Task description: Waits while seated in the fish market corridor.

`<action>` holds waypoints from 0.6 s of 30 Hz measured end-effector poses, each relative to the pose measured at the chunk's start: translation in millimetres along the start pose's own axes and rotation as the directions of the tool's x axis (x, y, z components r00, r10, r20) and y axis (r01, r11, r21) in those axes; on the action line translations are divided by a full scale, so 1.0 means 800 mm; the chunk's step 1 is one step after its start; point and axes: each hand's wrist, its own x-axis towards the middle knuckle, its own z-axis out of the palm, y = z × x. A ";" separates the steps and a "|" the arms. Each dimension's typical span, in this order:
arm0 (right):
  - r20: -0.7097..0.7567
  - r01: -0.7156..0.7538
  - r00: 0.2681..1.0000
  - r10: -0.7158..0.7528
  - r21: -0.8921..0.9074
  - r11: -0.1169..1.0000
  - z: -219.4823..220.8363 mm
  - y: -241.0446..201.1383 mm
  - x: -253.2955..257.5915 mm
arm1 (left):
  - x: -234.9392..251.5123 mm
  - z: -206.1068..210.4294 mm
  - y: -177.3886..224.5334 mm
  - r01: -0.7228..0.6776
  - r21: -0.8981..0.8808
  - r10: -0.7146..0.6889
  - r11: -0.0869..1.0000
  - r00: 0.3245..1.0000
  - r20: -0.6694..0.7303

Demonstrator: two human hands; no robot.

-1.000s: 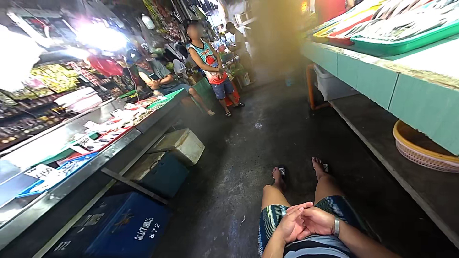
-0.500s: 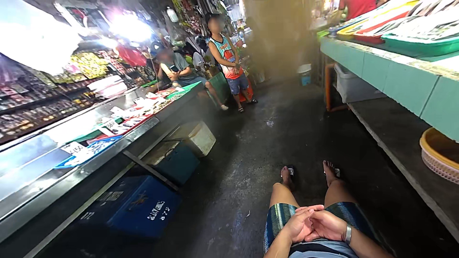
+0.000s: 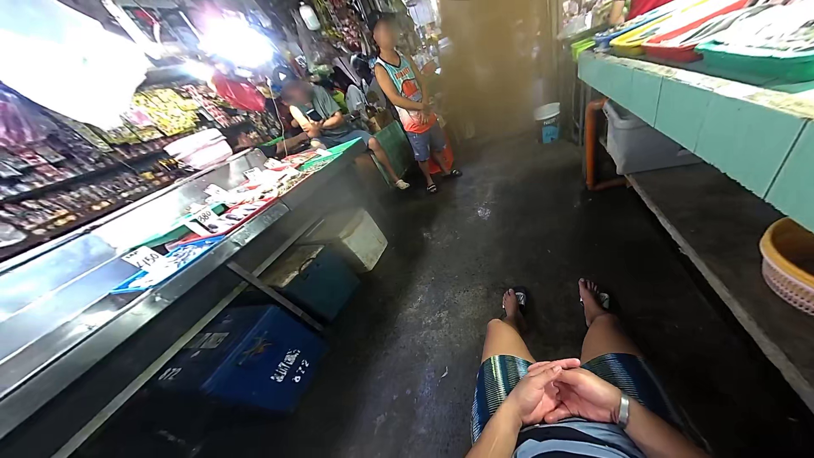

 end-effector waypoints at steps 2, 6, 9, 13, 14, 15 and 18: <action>-0.013 0.001 1.000 -0.001 -0.001 1.000 0.000 0.000 -0.003 | 0.001 0.002 -0.002 0.008 0.000 -0.008 1.000 1.000 0.003; -0.044 0.005 0.999 -0.005 0.003 1.000 0.000 0.004 -0.010 | 0.003 0.007 -0.004 0.023 0.014 -0.023 1.000 1.000 -0.008; -0.064 -0.014 0.998 0.013 -0.011 1.000 0.020 -0.008 -0.013 | 0.001 0.006 -0.001 0.020 0.019 -0.020 1.000 1.000 0.001; -0.047 -0.009 0.999 0.008 -0.011 1.000 0.024 -0.011 -0.009 | -0.002 0.005 0.003 -0.004 0.029 0.004 1.000 1.000 -0.011; -0.047 -0.010 0.999 0.010 -0.009 1.000 0.023 -0.010 -0.009 | -0.002 0.004 0.003 0.002 0.033 -0.002 0.999 1.000 -0.003; -0.049 -0.011 0.999 0.011 -0.010 1.000 0.022 -0.009 -0.010 | -0.003 0.006 0.004 0.009 0.029 -0.009 1.000 1.000 -0.003; -0.033 -0.010 0.999 0.010 -0.001 1.000 0.015 -0.005 -0.012 | -0.007 0.027 0.014 0.060 0.022 -0.058 0.998 0.995 -0.084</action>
